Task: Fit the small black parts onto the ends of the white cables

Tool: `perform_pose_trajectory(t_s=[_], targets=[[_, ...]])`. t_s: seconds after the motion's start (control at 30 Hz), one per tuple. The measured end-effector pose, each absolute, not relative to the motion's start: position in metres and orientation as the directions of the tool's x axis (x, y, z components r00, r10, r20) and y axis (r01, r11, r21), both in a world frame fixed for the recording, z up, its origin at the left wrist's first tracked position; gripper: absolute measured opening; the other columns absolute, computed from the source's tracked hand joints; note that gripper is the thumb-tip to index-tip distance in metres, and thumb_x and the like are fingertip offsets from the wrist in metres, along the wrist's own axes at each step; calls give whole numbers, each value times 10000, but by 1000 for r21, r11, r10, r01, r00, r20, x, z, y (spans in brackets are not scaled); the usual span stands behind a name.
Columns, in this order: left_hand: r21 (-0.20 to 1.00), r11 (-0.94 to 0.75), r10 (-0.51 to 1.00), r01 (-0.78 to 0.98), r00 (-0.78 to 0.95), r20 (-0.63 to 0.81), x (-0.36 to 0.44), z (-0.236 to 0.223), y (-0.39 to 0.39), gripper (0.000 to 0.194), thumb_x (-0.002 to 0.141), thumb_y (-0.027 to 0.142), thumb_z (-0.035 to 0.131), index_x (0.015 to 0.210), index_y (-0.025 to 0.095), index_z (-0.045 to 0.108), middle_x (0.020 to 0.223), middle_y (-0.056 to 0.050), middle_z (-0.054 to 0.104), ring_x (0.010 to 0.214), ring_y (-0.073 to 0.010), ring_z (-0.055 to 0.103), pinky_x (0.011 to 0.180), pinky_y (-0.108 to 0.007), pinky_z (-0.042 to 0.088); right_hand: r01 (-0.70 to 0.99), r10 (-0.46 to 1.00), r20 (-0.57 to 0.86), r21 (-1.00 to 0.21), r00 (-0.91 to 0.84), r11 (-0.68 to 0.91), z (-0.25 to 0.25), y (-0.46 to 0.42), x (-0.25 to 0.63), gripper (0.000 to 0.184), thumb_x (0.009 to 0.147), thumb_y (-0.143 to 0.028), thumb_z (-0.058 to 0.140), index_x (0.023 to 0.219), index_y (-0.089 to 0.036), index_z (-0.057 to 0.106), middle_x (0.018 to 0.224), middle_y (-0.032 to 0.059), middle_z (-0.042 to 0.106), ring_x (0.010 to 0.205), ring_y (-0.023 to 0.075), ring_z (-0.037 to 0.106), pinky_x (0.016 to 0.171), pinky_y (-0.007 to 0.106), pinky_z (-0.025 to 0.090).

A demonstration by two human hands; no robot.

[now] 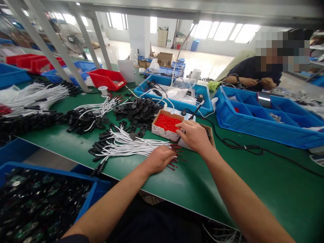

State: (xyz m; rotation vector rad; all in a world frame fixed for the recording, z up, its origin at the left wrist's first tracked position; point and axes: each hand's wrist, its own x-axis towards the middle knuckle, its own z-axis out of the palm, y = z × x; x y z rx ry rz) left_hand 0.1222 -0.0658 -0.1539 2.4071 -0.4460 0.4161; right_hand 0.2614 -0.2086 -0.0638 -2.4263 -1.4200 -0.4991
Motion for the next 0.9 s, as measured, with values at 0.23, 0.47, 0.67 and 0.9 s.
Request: perform_pose_trajectory(t_s=[0.23,0.47,0.67,0.9], targets=[[577,-695,-186,-428,883,431,121,-155,-63,176,971,238,444,978,163,604,950,-55,632,917,-171,550,849,-298,434,872,861,-169,205,479,-445,-60,-147,316,254,862,-390,612,955,-187,733,990,132,699,974,288,628,828,375,417],[628,-646,-138,-433,876,462,121,-155,-63,172,951,209,485,1028,189,638,967,-30,663,925,-159,572,847,-286,437,841,824,-183,205,536,-501,-60,-143,314,206,851,-273,593,965,-172,732,1026,137,703,962,297,652,768,343,463],[610,-650,-153,-453,864,479,125,-162,-63,187,950,297,528,1025,208,675,961,-24,682,917,-160,575,842,-290,439,835,823,-158,188,545,-517,-64,-138,315,177,820,-196,593,910,-140,735,987,159,706,924,294,663,724,323,472],[585,-700,-126,-409,877,463,124,-158,-63,164,942,311,537,925,191,647,891,-21,663,855,-154,574,788,-278,428,839,845,-14,128,535,-529,-71,-143,319,200,864,-346,604,906,-186,715,935,103,711,877,263,654,708,319,459]])
